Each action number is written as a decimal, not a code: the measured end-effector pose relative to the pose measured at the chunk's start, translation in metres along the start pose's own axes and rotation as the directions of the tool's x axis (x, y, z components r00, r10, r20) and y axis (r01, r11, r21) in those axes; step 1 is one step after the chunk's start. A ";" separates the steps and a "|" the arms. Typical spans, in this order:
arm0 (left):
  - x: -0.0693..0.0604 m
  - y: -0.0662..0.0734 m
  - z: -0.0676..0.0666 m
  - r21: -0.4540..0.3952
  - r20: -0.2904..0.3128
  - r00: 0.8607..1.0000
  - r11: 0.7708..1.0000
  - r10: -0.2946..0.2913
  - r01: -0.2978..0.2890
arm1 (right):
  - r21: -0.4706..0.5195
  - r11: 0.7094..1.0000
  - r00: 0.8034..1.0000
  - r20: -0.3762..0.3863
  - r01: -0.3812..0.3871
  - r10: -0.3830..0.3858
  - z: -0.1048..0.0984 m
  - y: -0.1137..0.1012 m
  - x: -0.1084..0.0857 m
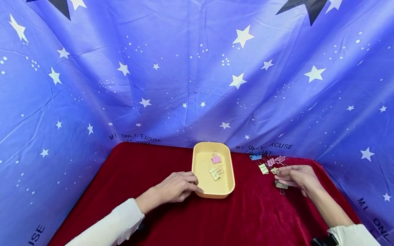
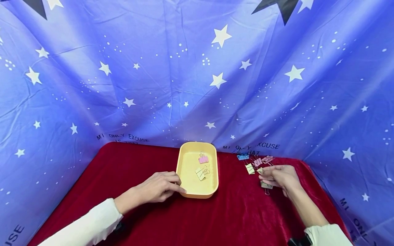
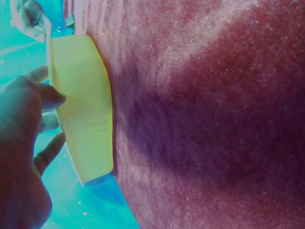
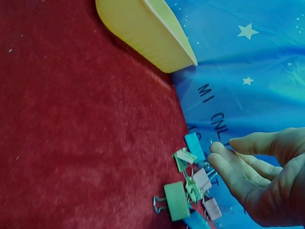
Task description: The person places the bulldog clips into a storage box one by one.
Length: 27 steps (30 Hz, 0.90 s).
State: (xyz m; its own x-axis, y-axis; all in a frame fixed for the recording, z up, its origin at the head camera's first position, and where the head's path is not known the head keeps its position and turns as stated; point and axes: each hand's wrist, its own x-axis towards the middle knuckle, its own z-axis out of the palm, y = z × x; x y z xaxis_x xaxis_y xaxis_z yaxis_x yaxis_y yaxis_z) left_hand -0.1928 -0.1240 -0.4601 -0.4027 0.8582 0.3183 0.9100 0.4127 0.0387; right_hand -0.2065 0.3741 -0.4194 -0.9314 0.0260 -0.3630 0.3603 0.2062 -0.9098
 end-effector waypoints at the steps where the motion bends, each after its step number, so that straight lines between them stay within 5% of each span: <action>1: 0.000 0.000 0.000 0.001 -0.001 1.000 1.000 -0.001 0.001 | 0.017 1.000 1.000 0.003 -0.002 0.002 -0.002 0.001 -0.001; 11: 0.000 0.000 0.001 0.003 -0.016 1.000 1.000 0.005 -0.005 | 0.126 0.991 0.999 0.017 -0.032 0.030 -0.012 0.015 -0.008; 27: 0.000 0.001 -0.001 0.014 -0.003 1.000 1.000 0.000 0.000 | 0.142 0.990 1.000 0.007 -0.019 0.018 -0.023 0.033 -0.016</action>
State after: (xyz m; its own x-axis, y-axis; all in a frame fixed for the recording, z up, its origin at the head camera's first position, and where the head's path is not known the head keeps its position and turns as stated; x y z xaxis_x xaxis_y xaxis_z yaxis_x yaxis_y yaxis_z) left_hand -0.1916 -0.1237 -0.4589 -0.4026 0.8570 0.3215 0.9084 0.4173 0.0252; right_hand -0.1808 0.4029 -0.4391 -0.9243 0.0233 -0.3811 0.3818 0.0644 -0.9220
